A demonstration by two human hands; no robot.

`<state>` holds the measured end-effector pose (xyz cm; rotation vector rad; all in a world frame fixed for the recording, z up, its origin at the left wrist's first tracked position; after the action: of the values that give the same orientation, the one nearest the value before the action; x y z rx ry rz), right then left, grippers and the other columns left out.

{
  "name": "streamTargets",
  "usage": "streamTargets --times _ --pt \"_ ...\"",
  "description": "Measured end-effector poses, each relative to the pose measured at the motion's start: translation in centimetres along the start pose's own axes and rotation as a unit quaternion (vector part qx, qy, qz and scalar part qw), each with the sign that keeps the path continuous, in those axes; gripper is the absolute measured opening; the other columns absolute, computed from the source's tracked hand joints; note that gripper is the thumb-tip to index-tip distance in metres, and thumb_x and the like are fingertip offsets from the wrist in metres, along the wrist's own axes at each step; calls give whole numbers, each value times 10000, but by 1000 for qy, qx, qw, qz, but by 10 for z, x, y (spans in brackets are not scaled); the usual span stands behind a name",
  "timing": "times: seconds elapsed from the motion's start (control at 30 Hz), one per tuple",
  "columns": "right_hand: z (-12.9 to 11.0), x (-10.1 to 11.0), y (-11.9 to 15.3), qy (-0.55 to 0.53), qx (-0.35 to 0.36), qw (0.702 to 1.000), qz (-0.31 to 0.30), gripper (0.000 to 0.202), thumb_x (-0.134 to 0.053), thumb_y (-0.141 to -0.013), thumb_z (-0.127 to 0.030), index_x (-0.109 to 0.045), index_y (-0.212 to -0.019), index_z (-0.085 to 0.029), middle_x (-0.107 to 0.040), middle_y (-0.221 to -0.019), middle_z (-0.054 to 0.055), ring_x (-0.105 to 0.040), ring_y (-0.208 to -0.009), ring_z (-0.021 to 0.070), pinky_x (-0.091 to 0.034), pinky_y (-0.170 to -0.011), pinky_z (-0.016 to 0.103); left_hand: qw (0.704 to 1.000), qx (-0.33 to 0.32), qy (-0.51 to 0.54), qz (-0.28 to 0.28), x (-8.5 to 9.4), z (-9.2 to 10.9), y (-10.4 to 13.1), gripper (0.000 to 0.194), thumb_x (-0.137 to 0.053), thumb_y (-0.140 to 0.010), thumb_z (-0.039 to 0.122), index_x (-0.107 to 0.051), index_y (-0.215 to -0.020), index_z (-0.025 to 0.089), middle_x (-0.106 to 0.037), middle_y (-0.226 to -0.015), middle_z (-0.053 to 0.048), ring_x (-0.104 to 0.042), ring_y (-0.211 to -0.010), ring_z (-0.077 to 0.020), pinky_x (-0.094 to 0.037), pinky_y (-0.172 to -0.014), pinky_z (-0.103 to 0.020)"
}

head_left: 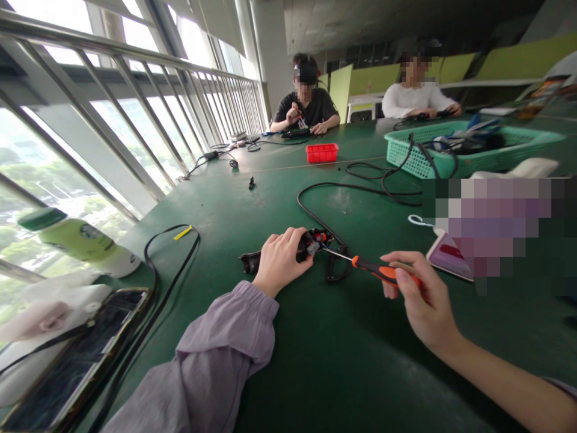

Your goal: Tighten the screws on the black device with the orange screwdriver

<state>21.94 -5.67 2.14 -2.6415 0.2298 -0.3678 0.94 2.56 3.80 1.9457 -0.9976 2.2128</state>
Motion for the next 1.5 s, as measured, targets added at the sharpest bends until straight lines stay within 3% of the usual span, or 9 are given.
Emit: streamTargets --times 0.07,0.2,0.43,0.63,0.83,1.0,1.2,1.4,1.5 --pt "-1 0 0 10 6 1000 2 174 -459 -901 -328 -538 -1018 -225 -501 -659 -21 -517 -540 120 -433 -517 279 1000 5 -1 -5 -1 0 0 443 -559 -756 360 -473 -1164 211 -635 -1027 -18 -617 -861 -191 -421 -775 -310" --pt "-5 5 0 33 29 998 49 215 -527 -861 -325 -529 -1049 -220 -535 -901 32 -583 -691 142 -489 -618 300 1000 7 1 -4 -2 -1 1 433 -555 -761 359 -473 -1160 214 -644 -1013 -21 -627 -862 -191 -424 -753 -304" --pt "-3 -3 1 -15 9 1000 -21 205 -438 -916 -312 -499 -1091 -225 -473 -588 -45 -517 -530 125 -451 -567 287 1000 6 1 -4 -1 0 1 432 -551 -772 358 -463 -1171 217 -643 -1015 -17 -633 -896 -199 -435 -753 -304" --pt "-6 3 1 24 34 998 40 237 -541 -852 -308 -513 -1073 -225 -534 -915 30 -583 -691 137 -491 -638 297 1000 7 -1 -12 -2 0 0 426 -572 -783 386 -463 -1161 224 -635 -1031 -18 -624 -923 -197 -439 -737 -302" --pt "-4 -5 2 9 14 999 -34 186 -469 -901 -276 -497 -1079 -228 -495 -643 -33 -529 -557 120 -451 -554 266 1000 5 -4 -14 -3 -1 0 412 -562 -809 411 -465 -1161 222 -631 -1026 -26 -622 -918 -200 -436 -732 -304" --pt "-7 -1 1 15 32 999 -5 207 -512 -878 -277 -500 -1078 -226 -523 -799 -1 -562 -612 113 -458 -557 258 1000 0 -9 -12 -2 0 0 420 -564 -812 428 -467 -1160 213 -631 -1013 -21 -623 -907 -202 -432 -720 -309" --pt "-4 -5 3 9 13 999 -35 170 -465 -902 -272 -502 -1062 -228 -495 -641 -36 -531 -560 115 -456 -575 263 1000 7 -4 -7 0 0 0 460 -614 -772 456 -474 -1139 217 -631 -1010 -3 -622 -903 -198 -431 -718 -306" --pt "-7 3 1 36 39 998 25 232 -548 -841 -280 -516 -1063 -222 -543 -912 39 -591 -713 148 -507 -646 298 1000 11 -15 -16 1 2 -1 433 -579 -800 461 -478 -1144 218 -628 -991 -20 -621 -897 -198 -430 -723 -309" --pt "-7 -2 0 30 27 999 -12 192 -509 -867 -266 -511 -1054 -220 -543 -751 0 -574 -623 130 -488 -592 272 1000 6 -22 -17 0 2 -1 429 -555 -817 470 -474 -1152 214 -624 -995 -25 -617 -895 -198 -427 -726 -312"
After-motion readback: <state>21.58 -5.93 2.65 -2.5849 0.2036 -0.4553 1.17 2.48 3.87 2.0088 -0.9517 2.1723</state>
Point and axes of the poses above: each hand's wrist, its own y-axis away from the middle knuckle, its own x-axis out of the back of the hand, z = x × y, the point moved 6 cm from there along -y, towards the middle knuckle
